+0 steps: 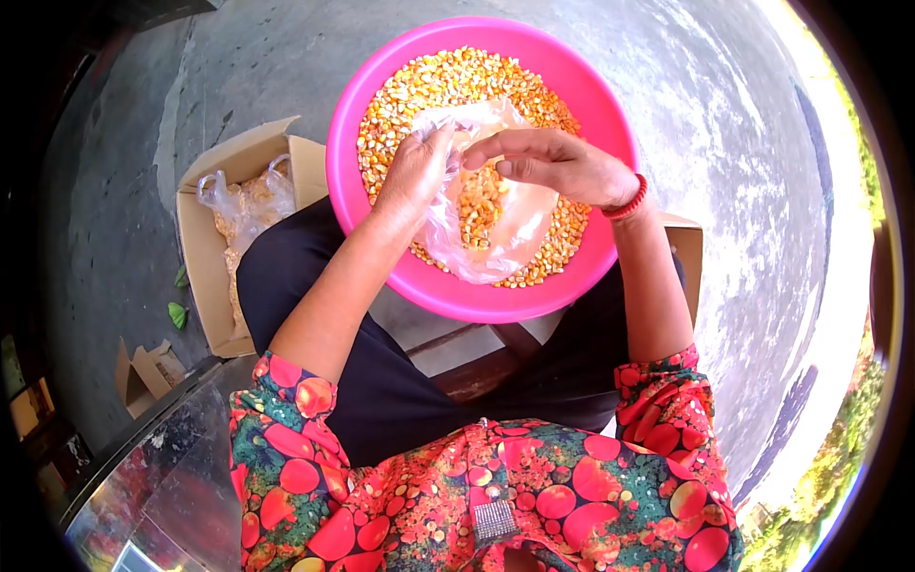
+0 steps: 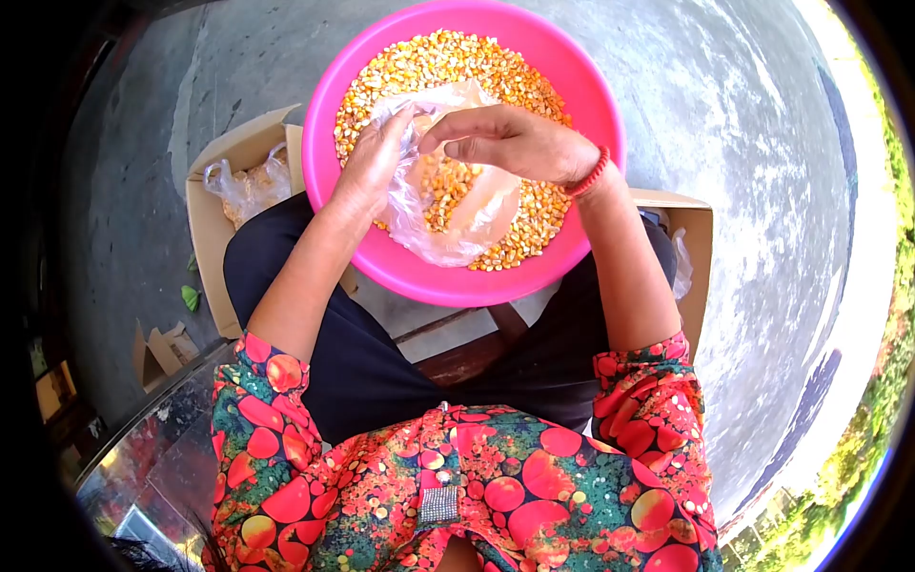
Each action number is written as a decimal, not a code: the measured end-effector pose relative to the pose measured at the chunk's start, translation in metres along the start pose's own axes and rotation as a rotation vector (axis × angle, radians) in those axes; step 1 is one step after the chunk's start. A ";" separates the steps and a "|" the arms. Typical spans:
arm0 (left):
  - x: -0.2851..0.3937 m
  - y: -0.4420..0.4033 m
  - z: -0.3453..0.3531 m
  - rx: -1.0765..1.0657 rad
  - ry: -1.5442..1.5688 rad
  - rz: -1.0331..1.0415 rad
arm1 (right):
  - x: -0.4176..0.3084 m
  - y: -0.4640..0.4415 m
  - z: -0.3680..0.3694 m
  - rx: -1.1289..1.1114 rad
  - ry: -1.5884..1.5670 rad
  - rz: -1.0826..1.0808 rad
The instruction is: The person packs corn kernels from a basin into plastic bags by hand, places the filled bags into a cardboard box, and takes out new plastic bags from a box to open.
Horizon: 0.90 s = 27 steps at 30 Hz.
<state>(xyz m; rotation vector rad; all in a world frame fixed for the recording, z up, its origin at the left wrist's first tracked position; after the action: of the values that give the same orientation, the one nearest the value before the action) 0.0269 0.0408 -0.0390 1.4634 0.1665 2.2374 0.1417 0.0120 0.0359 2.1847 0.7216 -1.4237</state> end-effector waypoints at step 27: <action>-0.036 0.025 0.037 -0.459 -0.366 -0.293 | 0.106 -0.034 -0.020 0.332 -0.722 0.369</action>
<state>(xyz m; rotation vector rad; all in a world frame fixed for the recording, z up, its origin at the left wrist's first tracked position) 0.0640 -0.0026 -0.0451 1.4471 -0.2226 1.6075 0.1693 0.0702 -0.0567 1.6740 -0.1724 -2.0242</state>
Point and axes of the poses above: each hand's wrist, its own y-axis away from the middle knuckle, its own z-axis out of the palm, x = y × z, the point moved 7 cm from there along -y, towards the middle knuckle, and after that the axes turned 12 degrees about y, right-handed, at the moved point
